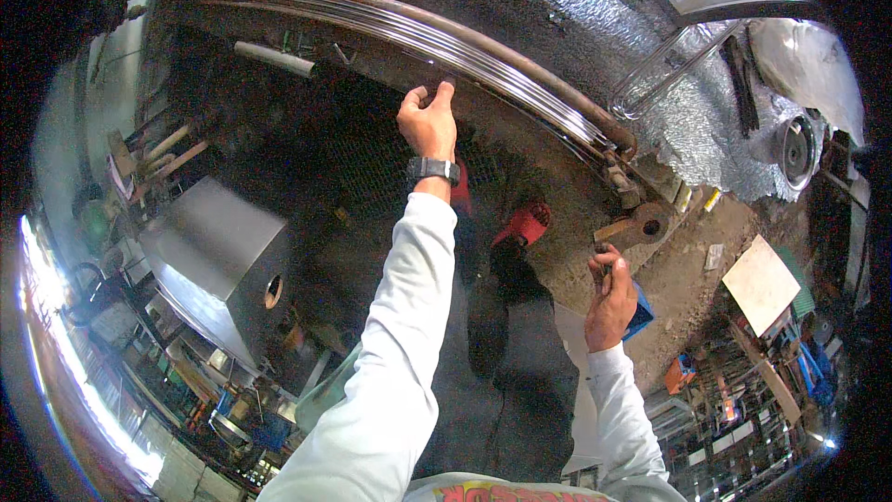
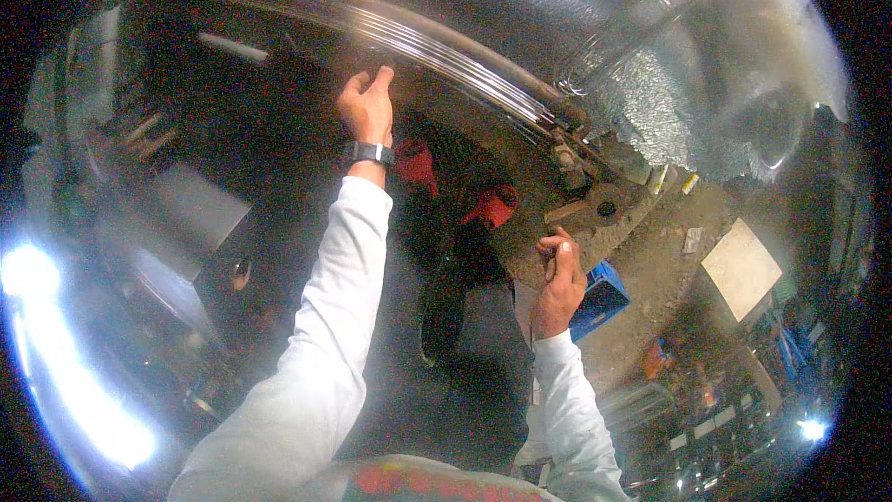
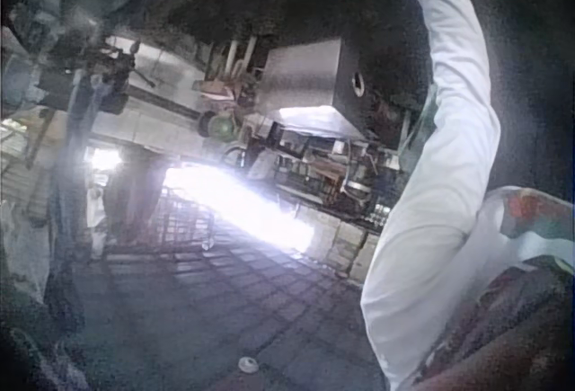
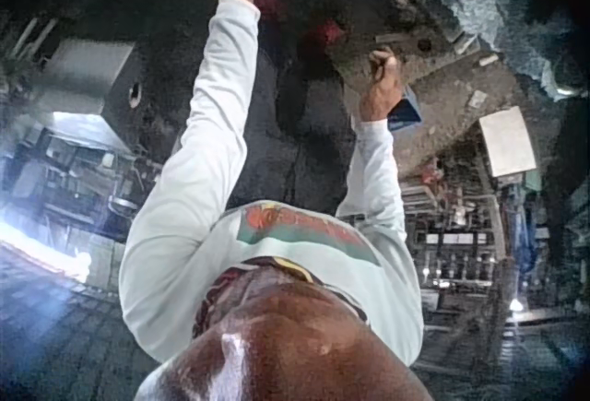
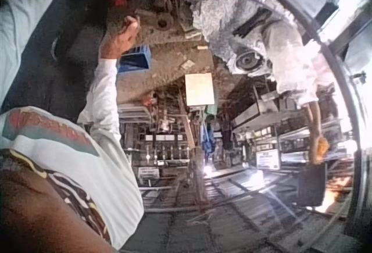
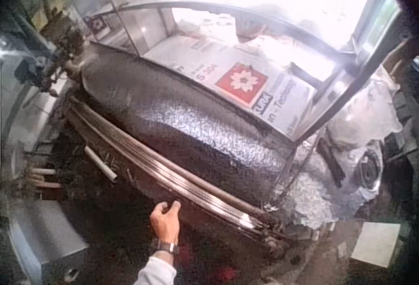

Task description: The person repeatedly bends a thin metal rod into a curved shape using a metal bending jig. They place the rod into the jig, apply pressure to bend it, and then remove it to inspect the curvature before repeating the process.

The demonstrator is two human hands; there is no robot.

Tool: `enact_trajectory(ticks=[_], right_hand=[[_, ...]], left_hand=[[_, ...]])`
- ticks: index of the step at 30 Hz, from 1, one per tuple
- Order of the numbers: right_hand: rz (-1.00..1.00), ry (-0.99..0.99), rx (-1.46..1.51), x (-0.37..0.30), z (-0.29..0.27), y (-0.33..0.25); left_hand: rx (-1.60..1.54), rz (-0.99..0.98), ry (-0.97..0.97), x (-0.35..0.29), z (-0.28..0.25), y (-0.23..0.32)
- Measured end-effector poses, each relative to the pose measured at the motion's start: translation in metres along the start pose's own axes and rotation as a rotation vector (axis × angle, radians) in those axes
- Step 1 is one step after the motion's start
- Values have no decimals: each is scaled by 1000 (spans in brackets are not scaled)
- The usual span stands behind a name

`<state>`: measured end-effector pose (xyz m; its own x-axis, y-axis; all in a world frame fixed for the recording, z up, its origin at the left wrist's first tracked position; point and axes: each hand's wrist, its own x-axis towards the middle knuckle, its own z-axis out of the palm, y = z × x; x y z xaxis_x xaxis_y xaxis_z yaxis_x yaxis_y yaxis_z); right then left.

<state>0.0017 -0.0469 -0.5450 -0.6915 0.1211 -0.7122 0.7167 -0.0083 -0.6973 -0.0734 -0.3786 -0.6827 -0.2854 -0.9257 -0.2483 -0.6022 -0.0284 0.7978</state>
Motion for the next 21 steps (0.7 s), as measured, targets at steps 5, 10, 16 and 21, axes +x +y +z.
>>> enact_trajectory(ticks=[5,10,16,21], right_hand=[[-93,150,-17,3,7,11],[-18,144,146,7,15,7],[-64,40,-144,3,-32,7],[-189,173,-198,8,-72,7]], left_hand=[[-56,-41,-118,-1,-7,22],[-78,19,-192,3,-2,0],[-312,-178,-326,-11,-13,30],[-226,-208,-264,-11,-11,17]])
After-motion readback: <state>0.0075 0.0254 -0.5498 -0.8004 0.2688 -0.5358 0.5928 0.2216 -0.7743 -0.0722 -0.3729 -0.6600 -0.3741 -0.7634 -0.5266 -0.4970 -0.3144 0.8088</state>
